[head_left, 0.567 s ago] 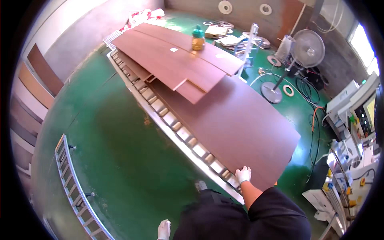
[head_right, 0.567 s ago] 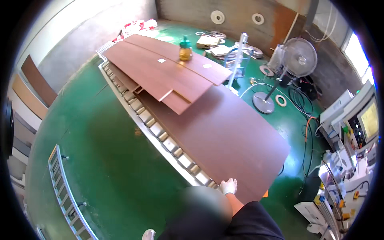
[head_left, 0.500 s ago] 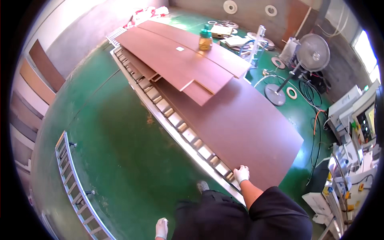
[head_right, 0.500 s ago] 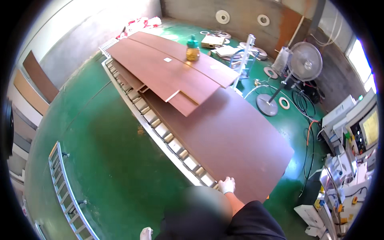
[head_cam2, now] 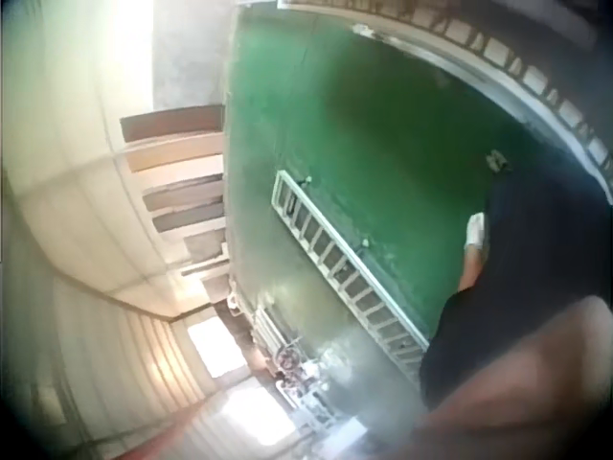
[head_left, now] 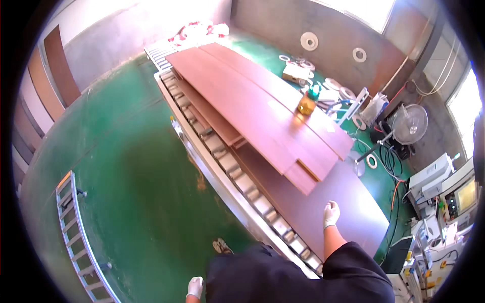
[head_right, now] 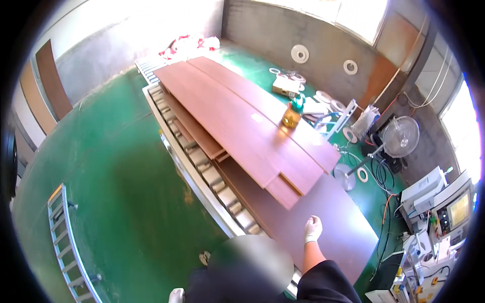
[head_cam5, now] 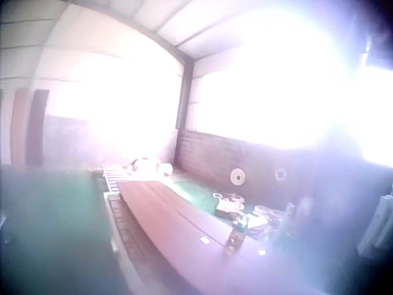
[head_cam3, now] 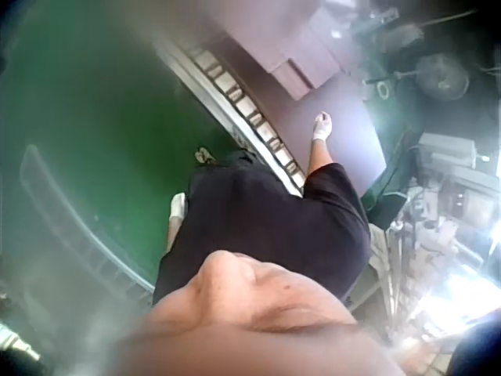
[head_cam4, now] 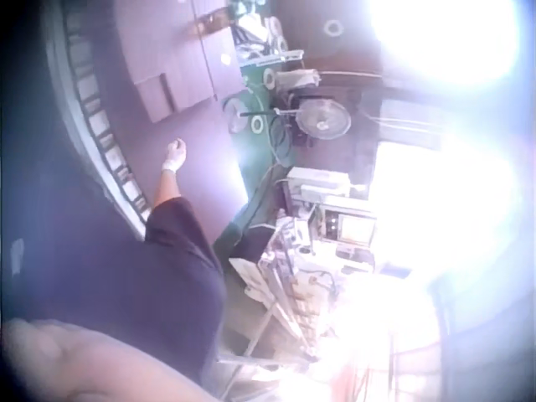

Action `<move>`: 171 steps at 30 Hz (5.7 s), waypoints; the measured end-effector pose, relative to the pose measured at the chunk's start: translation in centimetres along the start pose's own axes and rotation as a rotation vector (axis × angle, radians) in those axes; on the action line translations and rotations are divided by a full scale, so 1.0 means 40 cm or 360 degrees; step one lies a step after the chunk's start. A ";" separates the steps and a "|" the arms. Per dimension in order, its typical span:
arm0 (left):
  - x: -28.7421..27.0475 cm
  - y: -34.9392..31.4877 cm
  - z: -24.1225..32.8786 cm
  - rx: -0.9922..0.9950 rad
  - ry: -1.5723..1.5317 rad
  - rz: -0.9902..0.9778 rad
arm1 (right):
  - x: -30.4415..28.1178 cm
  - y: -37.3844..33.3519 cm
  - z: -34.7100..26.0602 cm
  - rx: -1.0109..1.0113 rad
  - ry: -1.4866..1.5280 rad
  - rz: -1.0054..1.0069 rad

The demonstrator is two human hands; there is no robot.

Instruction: The person places a bottle onto an edge-banding machine, feeds wooden boards one at a time into the machine, and touches the edges of a board by hand.

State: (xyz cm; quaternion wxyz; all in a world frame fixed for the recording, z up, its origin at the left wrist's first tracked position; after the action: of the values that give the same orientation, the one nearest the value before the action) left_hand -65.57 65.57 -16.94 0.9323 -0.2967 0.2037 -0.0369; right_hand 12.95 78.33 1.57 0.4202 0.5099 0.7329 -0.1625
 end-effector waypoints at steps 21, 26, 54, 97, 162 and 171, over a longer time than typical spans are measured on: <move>-0.291 0.612 0.747 -0.0178 0.0225 -0.0281 | 0.408 1.057 -1.085 -0.0477 0.0277 0.0165; -0.277 0.581 0.875 -0.0158 0.0221 -0.0170 | 0.498 1.180 -1.098 -0.0446 -0.0275 0.0200; -0.563 1.435 0.700 -0.0121 0.0709 -0.0868 | -0.262 -0.646 -0.781 0.1034 0.0958 0.0028; 1.536 -1.022 0.391 0.2039 0.2759 -0.2892 | -0.914 -2.383 0.869 0.2461 0.0435 0.0005; 3.623 -2.261 1.151 0.2255 0.1617 -0.1049 | -2.403 1.422 3.298 0.0879 0.0824 -0.0213; 3.607 -2.260 1.167 0.2288 0.1565 -0.1017 | -2.382 1.384 3.253 0.0933 0.0842 -0.0039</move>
State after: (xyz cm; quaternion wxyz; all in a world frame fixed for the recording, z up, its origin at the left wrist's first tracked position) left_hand 89.78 -10.92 17.37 0.6466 0.3597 0.4129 -0.5311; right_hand 132.54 -42.95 9.29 0.0516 0.6237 0.7444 -0.2327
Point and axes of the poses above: each hand's wrist, its own y-axis towards the middle knuckle, its own x-axis out of the palm, z = x × y, the point moved 5 cm from there along y, towards the middle knuckle, and after that the axes turned 4 degrees about -y, right-handed, at the moved point
